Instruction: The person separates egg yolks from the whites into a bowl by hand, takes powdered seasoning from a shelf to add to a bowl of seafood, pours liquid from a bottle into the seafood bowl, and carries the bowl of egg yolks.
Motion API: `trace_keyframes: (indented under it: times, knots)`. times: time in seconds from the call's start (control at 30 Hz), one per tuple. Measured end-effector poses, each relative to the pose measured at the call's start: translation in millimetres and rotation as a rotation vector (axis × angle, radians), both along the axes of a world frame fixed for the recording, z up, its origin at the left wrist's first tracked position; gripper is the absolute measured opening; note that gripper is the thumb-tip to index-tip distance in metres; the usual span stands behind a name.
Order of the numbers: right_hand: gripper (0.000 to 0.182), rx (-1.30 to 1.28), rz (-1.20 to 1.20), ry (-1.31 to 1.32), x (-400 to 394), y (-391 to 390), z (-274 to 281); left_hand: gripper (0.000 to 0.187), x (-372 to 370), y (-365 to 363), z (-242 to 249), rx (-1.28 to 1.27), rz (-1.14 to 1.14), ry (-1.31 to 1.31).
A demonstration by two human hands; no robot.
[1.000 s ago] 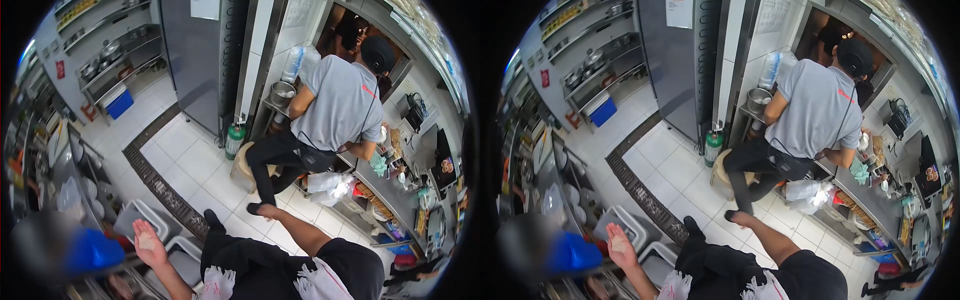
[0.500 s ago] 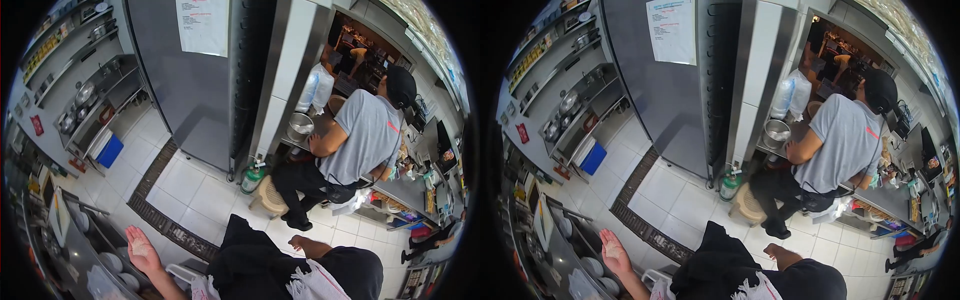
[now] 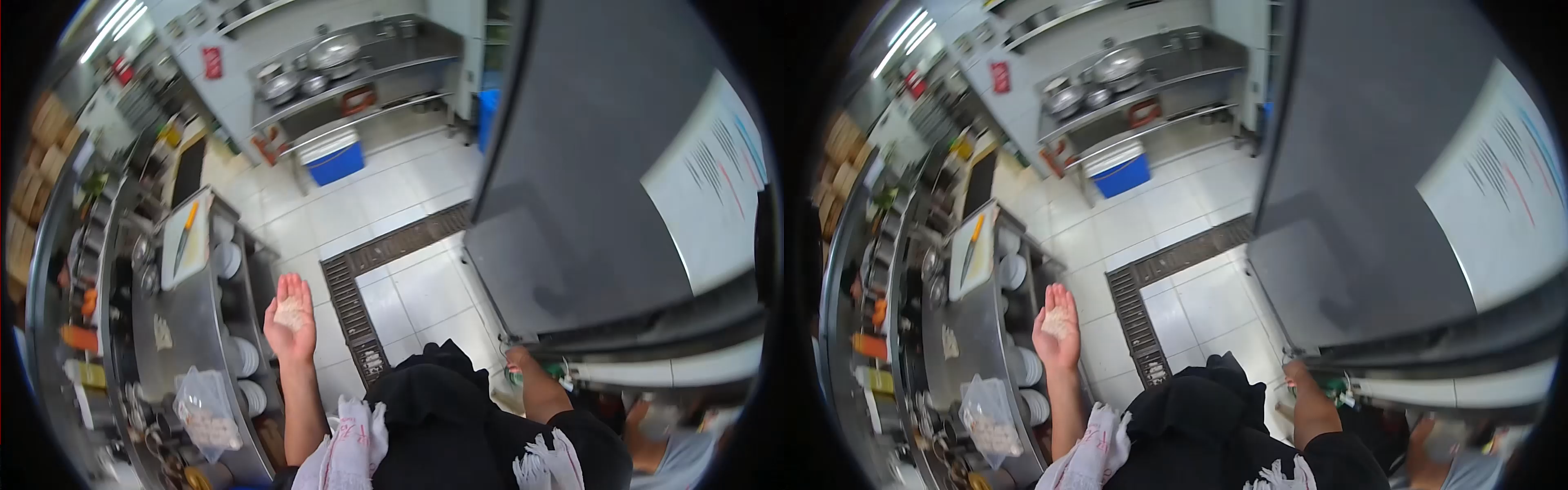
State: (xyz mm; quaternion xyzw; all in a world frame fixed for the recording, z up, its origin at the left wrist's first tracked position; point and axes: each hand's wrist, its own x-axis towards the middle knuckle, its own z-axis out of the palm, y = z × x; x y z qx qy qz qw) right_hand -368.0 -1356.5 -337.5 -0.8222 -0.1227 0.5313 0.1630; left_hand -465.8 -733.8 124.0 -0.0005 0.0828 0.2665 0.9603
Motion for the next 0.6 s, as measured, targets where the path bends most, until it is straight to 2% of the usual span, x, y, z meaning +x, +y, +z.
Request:
trace_keyframes:
  times: [0.03, 0.13, 0.17, 0.27, 0.4, 0.6]
  knots:
    - [0.024, -0.136, -0.814, 0.07, 41, 50, 47, 0.045, 13, 9, 0, -0.019, 0.039, 0.0]
    - [0.024, -0.038, -0.688, 0.005, 168, 145, 75, 0.046, 46, 53, -19, -0.01, 0.149, -0.02]
    - [0.022, 0.022, -0.667, -0.005, 194, 166, 84, 0.046, 48, 47, -28, -0.034, 0.19, -0.002]
    - [0.019, 0.157, -0.608, -0.032, 267, 270, 122, 0.049, 78, 96, -74, -0.093, 0.289, 0.061]
    - [0.022, 0.196, -0.545, -0.012, 339, 365, 103, 0.051, 140, 176, -112, -0.128, 0.337, 0.089]
    - [0.027, 0.008, -0.525, 0.167, 399, 431, 129, 0.051, 289, 336, -91, -0.091, 0.317, 0.044]
